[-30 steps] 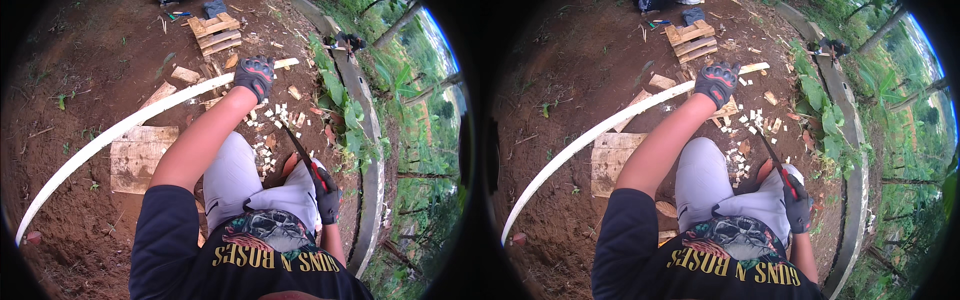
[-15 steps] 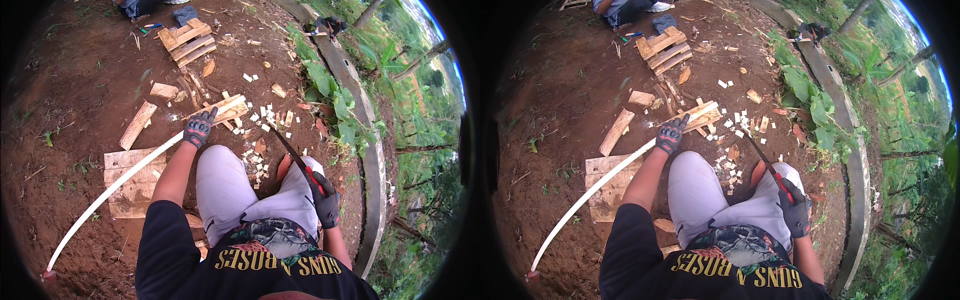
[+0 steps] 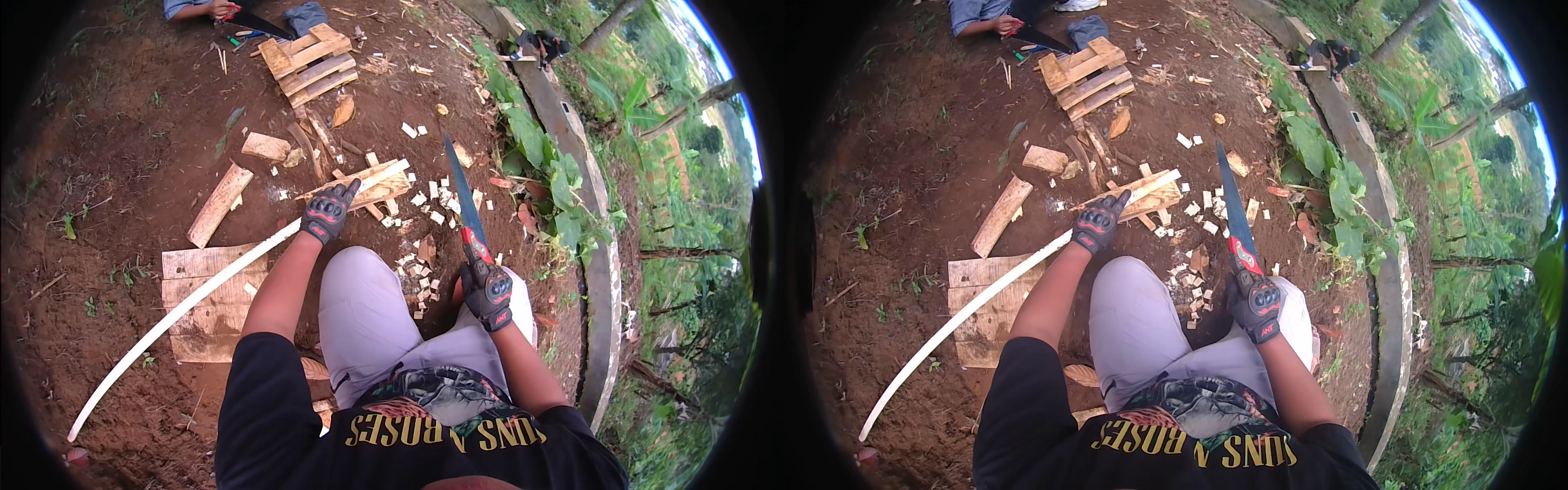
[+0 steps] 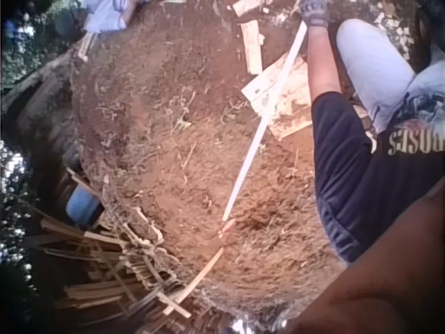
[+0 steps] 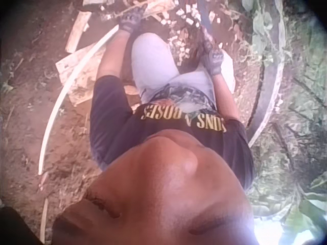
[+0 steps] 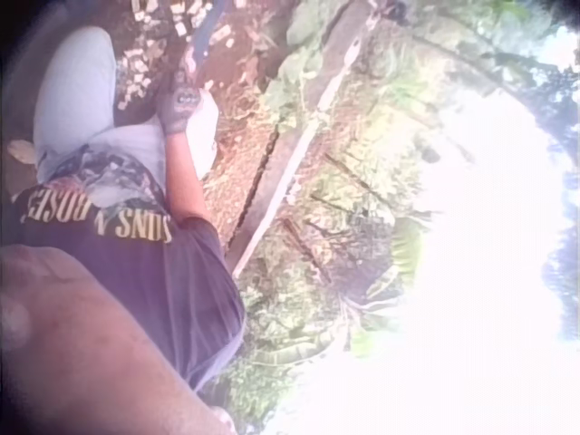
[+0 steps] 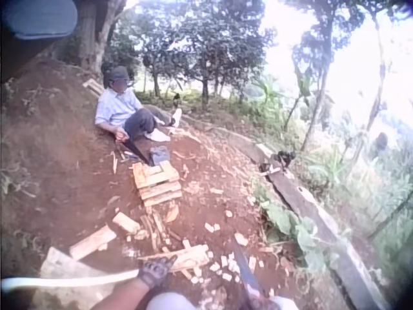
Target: The person sits on the ground and uses a hand saw to cut a long, thin piece of wood into smaller segments. The person holds the wood steady with one hand while sawing with the other, creating wood chips and small cut pieces that accumulate on the ground.
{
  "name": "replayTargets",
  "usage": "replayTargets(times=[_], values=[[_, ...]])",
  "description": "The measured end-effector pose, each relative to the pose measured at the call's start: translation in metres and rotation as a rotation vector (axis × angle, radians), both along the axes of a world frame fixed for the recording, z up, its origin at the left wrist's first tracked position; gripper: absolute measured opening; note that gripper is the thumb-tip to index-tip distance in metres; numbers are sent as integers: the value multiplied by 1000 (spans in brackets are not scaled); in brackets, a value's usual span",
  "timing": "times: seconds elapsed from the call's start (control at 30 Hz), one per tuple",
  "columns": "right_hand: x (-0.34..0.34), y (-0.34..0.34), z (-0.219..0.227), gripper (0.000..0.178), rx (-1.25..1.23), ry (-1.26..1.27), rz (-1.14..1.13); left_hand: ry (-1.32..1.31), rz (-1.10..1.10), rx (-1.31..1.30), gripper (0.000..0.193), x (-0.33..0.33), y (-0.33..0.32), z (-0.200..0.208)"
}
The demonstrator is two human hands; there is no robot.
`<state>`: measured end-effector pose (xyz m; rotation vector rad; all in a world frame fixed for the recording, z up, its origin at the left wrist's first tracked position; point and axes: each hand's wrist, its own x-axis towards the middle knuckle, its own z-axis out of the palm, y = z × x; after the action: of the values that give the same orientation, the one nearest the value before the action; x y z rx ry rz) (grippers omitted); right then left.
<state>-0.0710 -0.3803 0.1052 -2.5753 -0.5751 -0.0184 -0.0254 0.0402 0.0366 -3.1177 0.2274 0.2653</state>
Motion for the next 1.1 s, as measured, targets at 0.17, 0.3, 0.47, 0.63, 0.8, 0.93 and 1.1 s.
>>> replayTargets(times=[0.17,0.3,0.47,0.63,0.8,0.93,1.1], values=[[15,21,-57,56,-60,-30,78,7,15,-30,71,2,8,4],[39,51,-44,63,-270,80,130,23,31,-71,68,-3,10,2],[60,46,-88,64,-488,198,183,37,13,-169,63,17,-6,2],[131,134,-22,83,-334,346,135,113,2,-129,66,16,12,6],[185,206,-55,114,-215,1,476,37,-28,-177,63,19,8,0],[183,233,-92,119,-312,139,521,26,-26,-164,60,19,5,2],[169,235,-93,110,-186,173,464,69,-55,-138,63,13,15,2]])
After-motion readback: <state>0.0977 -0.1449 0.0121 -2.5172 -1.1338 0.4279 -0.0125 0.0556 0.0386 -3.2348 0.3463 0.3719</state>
